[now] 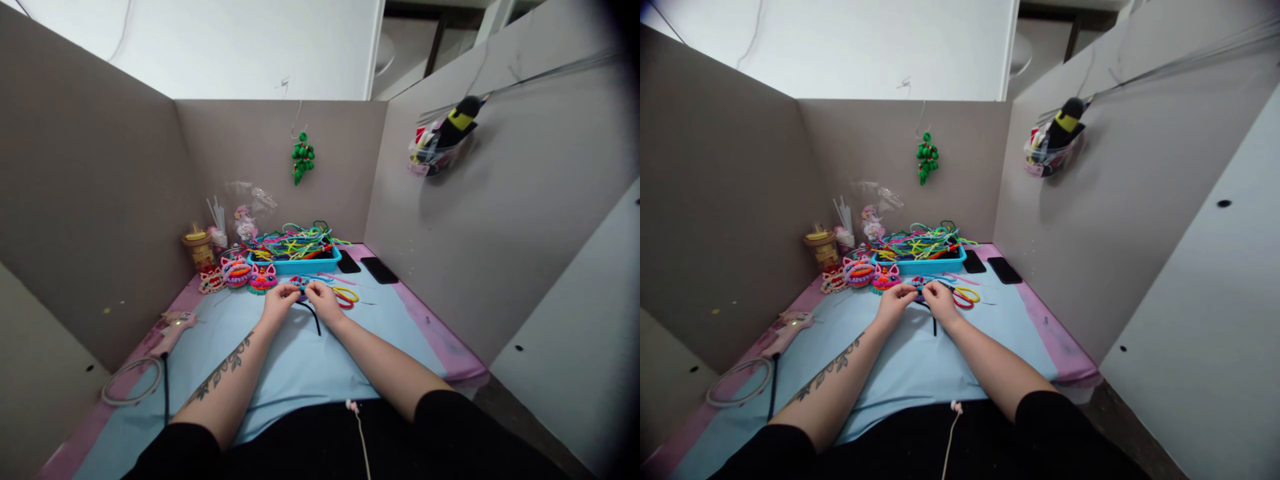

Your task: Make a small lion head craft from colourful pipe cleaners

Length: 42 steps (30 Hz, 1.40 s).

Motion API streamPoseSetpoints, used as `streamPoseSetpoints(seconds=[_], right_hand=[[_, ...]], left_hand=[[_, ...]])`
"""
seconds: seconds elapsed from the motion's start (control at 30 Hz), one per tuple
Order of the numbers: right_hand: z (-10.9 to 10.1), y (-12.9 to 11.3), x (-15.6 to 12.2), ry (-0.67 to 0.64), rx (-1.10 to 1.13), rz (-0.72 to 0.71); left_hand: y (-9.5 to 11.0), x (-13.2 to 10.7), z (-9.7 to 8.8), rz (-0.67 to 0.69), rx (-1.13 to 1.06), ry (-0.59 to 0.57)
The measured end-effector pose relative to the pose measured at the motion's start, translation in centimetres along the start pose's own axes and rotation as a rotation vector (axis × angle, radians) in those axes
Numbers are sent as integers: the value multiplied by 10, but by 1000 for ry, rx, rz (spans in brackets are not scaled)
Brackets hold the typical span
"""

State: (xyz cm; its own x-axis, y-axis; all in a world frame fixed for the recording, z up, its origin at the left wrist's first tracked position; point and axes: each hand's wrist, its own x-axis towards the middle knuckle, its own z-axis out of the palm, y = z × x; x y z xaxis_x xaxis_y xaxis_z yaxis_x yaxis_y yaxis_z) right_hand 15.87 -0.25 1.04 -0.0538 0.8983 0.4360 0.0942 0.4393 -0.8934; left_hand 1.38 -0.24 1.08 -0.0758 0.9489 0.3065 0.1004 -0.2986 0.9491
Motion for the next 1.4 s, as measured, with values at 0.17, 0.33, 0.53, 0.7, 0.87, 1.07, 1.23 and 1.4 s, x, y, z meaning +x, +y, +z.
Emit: streamPoseSetpoints(seconds=[0.17, 0.33, 0.53, 0.7, 0.87, 1.07, 1.23, 1.4], right_hand=[[0, 1, 1, -18, 16, 8], [0, 3, 0, 3, 53, 24], [2, 7, 2, 32, 105, 29], [0, 10, 2, 67, 35, -37], [1, 8, 0, 62, -85, -101], [5, 4, 0, -4, 69, 67], [4, 0, 0, -44, 110, 90], [2, -1, 1, -54, 96, 64]], left_hand=[[-1, 0, 0, -13, -20, -1], [-2, 1, 0, -30, -48, -17], [-1, 2, 3, -92, -172, 9], [4, 2, 2, -164, -217, 68], [5, 2, 2, -203, -222, 100], [3, 1, 4, -174, -225, 58], [3, 1, 4, -167, -207, 51], [5, 0, 4, -150, -199, 26]])
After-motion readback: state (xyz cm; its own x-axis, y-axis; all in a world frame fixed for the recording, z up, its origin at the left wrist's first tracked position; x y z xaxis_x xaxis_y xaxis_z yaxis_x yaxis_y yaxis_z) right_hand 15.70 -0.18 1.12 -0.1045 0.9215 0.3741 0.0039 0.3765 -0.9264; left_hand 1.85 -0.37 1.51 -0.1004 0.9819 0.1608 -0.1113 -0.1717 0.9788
